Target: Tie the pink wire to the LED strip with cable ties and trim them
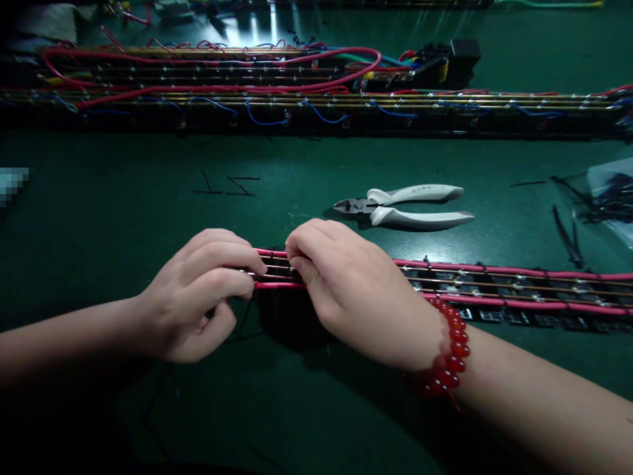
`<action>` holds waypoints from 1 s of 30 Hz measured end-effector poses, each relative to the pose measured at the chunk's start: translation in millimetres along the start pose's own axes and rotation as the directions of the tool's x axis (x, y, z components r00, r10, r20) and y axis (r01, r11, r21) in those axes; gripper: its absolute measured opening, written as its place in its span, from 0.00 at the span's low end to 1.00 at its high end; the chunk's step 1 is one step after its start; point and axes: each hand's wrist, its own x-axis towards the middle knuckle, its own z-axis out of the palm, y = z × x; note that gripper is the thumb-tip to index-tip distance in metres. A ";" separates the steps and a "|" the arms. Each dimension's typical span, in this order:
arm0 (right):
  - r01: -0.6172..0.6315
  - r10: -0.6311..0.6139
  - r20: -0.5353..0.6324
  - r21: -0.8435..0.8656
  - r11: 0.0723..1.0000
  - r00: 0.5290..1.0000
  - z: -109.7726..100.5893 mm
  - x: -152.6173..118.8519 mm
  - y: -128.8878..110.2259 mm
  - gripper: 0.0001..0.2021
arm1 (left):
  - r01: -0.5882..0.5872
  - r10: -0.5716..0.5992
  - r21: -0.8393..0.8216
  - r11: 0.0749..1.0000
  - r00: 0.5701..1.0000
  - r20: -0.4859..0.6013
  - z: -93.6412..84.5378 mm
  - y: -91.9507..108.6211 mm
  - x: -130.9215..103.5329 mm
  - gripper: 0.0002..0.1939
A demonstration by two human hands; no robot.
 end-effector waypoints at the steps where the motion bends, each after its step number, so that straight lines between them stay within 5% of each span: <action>1: -0.001 0.001 -0.004 0.000 1.000 1.000 0.2 -0.1 0.0 0.09 | 0.006 -0.006 0.013 1.000 1.000 -0.002 0.9 0.1 0.2 0.14; 19: 0.012 -0.007 -0.068 0.085 0.996 0.998 -1.4 1.8 -0.5 0.05 | 0.014 -0.027 0.169 0.986 0.997 0.076 4.0 -1.3 -0.5 0.09; 30: 0.017 -0.009 -0.065 0.118 0.993 0.998 -2.3 1.9 0.2 0.06 | -0.096 0.072 0.194 0.976 0.989 0.128 3.4 -3.1 -1.2 0.08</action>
